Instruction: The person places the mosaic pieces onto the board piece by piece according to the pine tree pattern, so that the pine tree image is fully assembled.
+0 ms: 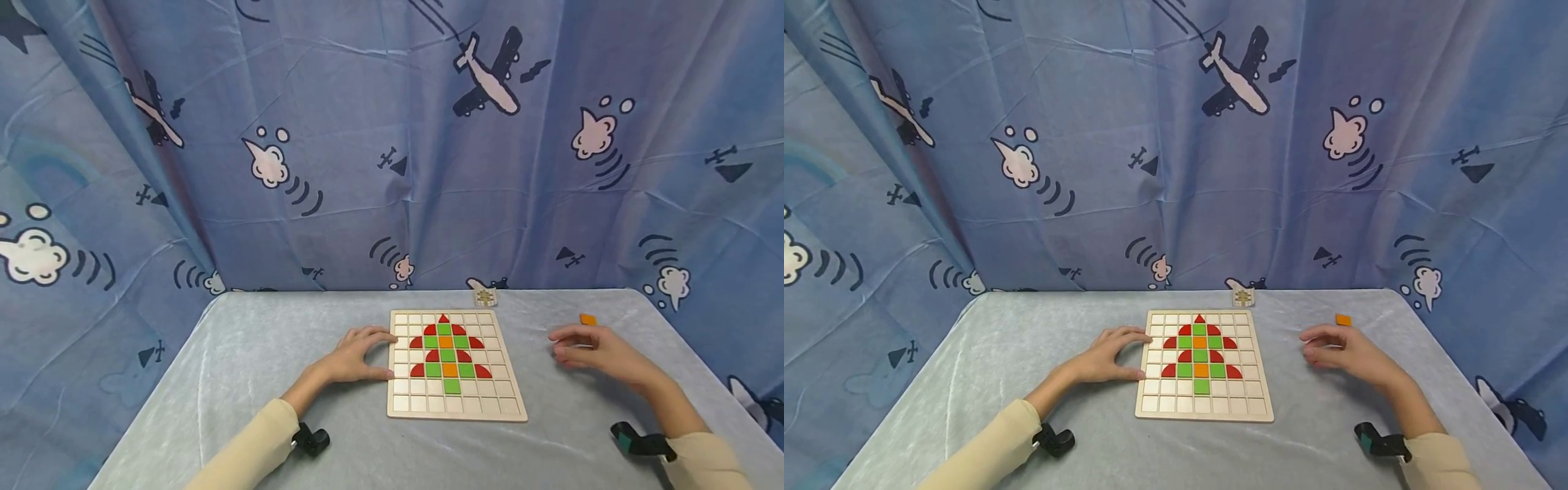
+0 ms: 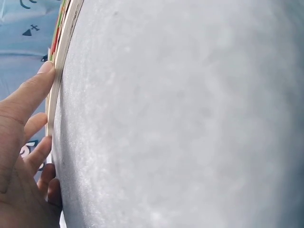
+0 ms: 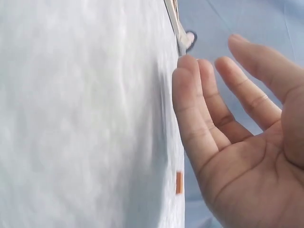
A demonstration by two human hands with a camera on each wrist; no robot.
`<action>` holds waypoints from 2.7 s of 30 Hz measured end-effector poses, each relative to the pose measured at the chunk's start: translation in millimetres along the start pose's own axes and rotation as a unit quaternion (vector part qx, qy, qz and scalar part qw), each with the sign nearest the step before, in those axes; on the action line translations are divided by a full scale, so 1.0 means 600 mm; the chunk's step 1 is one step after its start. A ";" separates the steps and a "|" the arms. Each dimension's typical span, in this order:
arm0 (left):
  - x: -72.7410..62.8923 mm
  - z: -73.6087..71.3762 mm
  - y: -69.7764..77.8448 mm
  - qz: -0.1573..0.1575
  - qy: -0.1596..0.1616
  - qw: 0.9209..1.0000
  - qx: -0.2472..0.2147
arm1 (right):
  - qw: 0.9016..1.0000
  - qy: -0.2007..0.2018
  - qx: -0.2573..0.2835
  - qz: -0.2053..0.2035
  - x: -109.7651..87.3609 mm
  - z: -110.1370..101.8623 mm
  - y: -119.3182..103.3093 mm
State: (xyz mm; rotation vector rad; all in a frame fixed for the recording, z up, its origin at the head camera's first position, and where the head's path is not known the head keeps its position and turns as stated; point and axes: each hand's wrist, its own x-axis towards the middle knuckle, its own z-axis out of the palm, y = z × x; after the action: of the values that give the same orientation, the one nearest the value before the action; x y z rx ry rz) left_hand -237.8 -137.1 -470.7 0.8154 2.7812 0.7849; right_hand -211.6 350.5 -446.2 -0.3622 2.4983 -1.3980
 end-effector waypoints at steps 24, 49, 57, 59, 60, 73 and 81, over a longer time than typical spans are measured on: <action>0.000 -0.001 0.001 -0.002 -0.005 1.000 0.001 | 0.983 0.112 -0.138 0.037 0.002 -0.099 0.065; 0.000 -0.001 0.001 -0.002 -0.005 1.000 -0.002 | 0.972 0.151 -0.175 0.044 0.048 -0.121 0.094; 0.000 -0.003 0.003 0.004 -0.004 1.000 0.000 | 0.971 0.141 -0.181 0.060 0.059 -0.119 0.091; 0.000 -0.003 0.003 0.009 0.000 1.000 -0.001 | 0.970 0.138 -0.190 0.063 0.062 -0.118 0.089; 0.000 -0.003 0.002 0.011 0.001 1.000 -0.001 | 0.969 0.137 -0.195 0.065 0.063 -0.118 0.089; -0.001 -0.004 0.004 0.012 0.004 1.000 -0.008 | 0.970 0.134 -0.192 0.062 0.067 -0.113 0.089; 0.001 -0.004 0.002 0.010 0.002 1.000 0.000 | 0.970 0.148 -0.193 0.027 0.067 -0.111 0.091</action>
State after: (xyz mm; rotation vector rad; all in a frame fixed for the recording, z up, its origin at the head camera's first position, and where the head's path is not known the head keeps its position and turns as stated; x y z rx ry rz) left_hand -238.1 -137.0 -468.2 0.8449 2.7810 0.7899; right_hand -276.6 417.5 -463.6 -0.1613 3.0032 -0.9998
